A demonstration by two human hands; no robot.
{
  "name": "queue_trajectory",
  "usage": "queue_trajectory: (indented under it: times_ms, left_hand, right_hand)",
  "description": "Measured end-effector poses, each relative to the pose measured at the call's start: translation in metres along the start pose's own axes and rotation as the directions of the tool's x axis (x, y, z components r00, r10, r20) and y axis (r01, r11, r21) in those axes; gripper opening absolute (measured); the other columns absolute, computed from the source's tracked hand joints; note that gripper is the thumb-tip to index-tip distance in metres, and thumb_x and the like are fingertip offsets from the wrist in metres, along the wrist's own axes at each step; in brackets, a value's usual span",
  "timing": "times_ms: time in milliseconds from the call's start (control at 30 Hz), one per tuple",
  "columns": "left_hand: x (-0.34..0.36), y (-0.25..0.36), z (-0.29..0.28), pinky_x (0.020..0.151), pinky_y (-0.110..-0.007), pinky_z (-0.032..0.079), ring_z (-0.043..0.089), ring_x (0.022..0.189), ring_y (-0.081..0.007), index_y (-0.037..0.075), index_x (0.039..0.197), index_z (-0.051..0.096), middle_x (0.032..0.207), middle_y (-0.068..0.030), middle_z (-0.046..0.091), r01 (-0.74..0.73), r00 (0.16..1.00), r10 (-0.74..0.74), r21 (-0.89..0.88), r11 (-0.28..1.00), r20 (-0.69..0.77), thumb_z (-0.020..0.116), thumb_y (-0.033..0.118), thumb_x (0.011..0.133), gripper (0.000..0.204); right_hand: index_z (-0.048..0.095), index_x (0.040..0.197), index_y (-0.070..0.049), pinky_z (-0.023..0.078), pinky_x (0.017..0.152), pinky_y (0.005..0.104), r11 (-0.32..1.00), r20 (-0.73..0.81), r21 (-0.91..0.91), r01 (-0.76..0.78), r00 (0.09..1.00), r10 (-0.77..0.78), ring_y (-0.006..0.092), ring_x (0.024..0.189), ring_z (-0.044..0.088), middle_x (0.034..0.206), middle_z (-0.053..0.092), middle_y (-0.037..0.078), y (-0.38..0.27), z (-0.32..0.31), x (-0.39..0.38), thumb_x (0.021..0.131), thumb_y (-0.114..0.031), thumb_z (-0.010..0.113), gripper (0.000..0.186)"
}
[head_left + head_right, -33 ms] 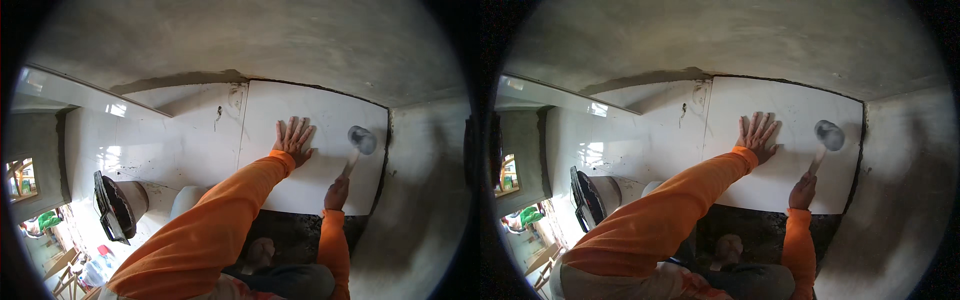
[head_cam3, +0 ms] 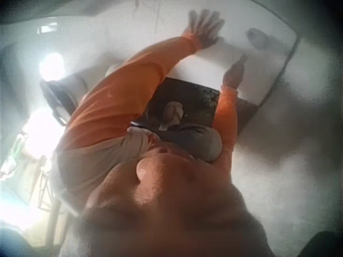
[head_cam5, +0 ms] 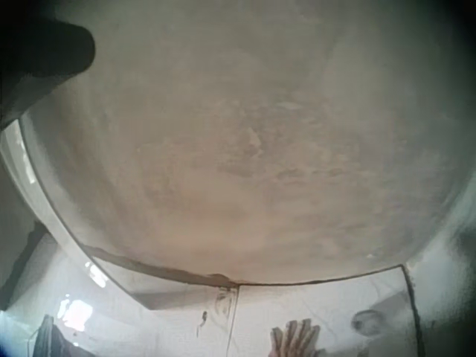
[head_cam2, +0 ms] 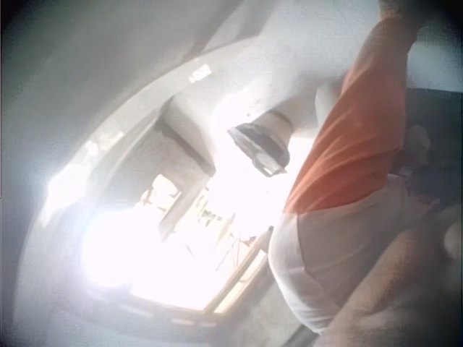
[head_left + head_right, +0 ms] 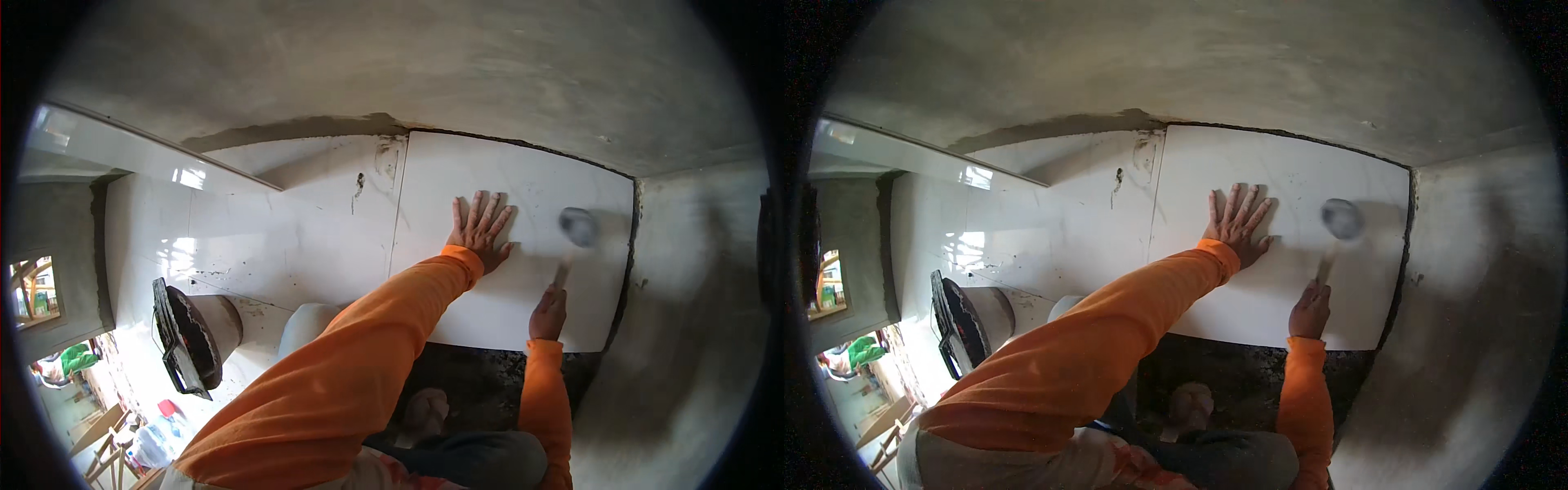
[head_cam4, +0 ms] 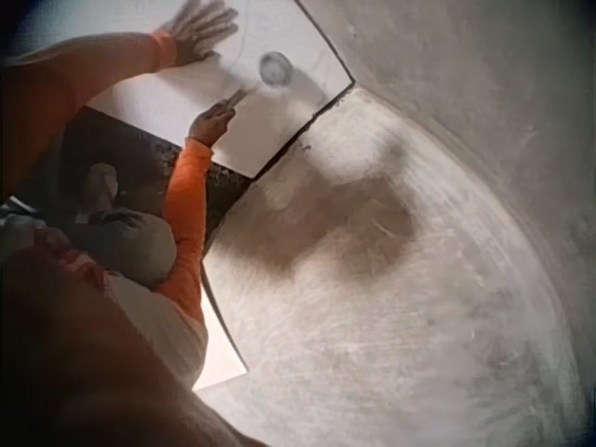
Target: The person lays floor tiles by spreading mortar with a trowel, placing a tile onto the mortar, and then tapping the tile with a rubber mallet to secure it.
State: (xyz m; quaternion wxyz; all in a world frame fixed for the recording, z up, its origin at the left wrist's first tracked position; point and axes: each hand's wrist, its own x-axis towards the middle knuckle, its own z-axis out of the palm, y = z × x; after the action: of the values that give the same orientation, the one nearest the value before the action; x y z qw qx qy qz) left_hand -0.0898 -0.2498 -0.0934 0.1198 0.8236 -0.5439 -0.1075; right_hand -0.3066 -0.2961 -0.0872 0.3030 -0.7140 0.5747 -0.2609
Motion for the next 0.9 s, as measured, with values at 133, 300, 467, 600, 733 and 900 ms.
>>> queue_trajectory:
  times_ms: [133, 300, 467, 600, 733, 900]
  left_hand:
    - [0.000, -0.003, 0.006, 0.107, -0.061, 0.001, 0.005, 0.140, -0.0303, 0.023, 0.145, 0.017, 0.152, -0.0046, 0.009, -0.005, 1.000, 0.006, 0.051, 0.999, -0.009, 0.038, 0.054, 0.086, 0.070]
    - [-0.038, -0.042, -0.004, 0.107, -0.061, 0.001, 0.003, 0.140, -0.0319, 0.023, 0.145, 0.017, 0.152, -0.0057, 0.008, 0.045, 0.999, -0.045, 0.013, 0.999, 0.026, 0.039, 0.056, 0.084, 0.073]
    - [-0.102, -0.038, -0.034, 0.106, -0.063, 0.002, 0.000, 0.139, -0.0346, 0.023, 0.145, 0.017, 0.153, -0.0066, 0.007, 0.184, 0.974, -0.184, 0.006, 0.983, 0.131, 0.039, 0.058, 0.083, 0.075]
    - [-0.118, -0.054, -0.028, 0.106, -0.063, 0.001, -0.001, 0.140, -0.0348, 0.022, 0.146, 0.016, 0.153, -0.0079, 0.006, 0.216, 0.965, -0.224, 0.069, 0.974, 0.136, 0.037, 0.056, 0.085, 0.073]
    - [-0.117, -0.051, -0.031, 0.107, -0.061, 0.001, 0.001, 0.140, -0.0319, 0.022, 0.146, 0.016, 0.152, -0.0089, 0.008, 0.207, 0.971, -0.212, 0.055, 0.977, 0.111, 0.038, 0.054, 0.085, 0.072]
    - [-0.118, -0.049, -0.028, 0.108, -0.059, 0.002, 0.002, 0.140, -0.0315, 0.022, 0.146, 0.016, 0.152, -0.0088, 0.009, 0.224, 0.970, -0.230, 0.081, 0.971, 0.076, 0.039, 0.053, 0.085, 0.072]
  right_hand:
    - [0.049, 0.089, 0.000, 0.043, 0.054, 0.0416, 0.953, 0.229, 0.056, -0.298, 0.933, 0.278, 0.0347, 0.060, 0.056, 0.069, 0.056, 0.018, -0.010, -0.006, 0.006, 0.095, -0.034, 0.041, 0.035]
    - [0.049, 0.088, -0.002, 0.044, 0.052, 0.0336, 0.942, 0.178, 0.008, -0.335, 0.928, 0.328, 0.0170, 0.056, 0.054, 0.067, 0.056, 0.011, -0.012, -0.017, -0.002, 0.096, -0.035, 0.039, 0.036]
    - [0.050, 0.115, 0.004, 0.047, 0.056, 0.0335, 0.927, -0.164, -0.375, 0.017, 0.983, -0.085, 0.0192, 0.060, 0.056, 0.077, 0.058, 0.015, 0.080, -0.010, -0.014, 0.094, -0.042, 0.040, 0.051]
    - [0.051, 0.103, 0.004, 0.045, 0.064, 0.0421, 0.965, -0.129, 0.087, -0.247, 0.958, 0.257, 0.0277, 0.068, 0.057, 0.078, 0.059, 0.015, 0.013, 0.003, -0.014, 0.094, -0.048, 0.038, 0.055]
    - [0.051, 0.099, 0.002, 0.045, 0.063, 0.0435, 0.955, 0.096, -0.016, -0.297, 0.950, 0.297, 0.0355, 0.071, 0.057, 0.080, 0.058, 0.021, -0.014, -0.013, -0.009, 0.095, -0.041, 0.037, 0.046]
    - [0.050, 0.100, 0.000, 0.045, 0.062, 0.0487, 0.978, 0.006, -0.001, -0.210, 0.978, 0.210, 0.0426, 0.072, 0.057, 0.081, 0.059, 0.025, -0.037, -0.012, -0.027, 0.094, -0.036, 0.038, 0.038]
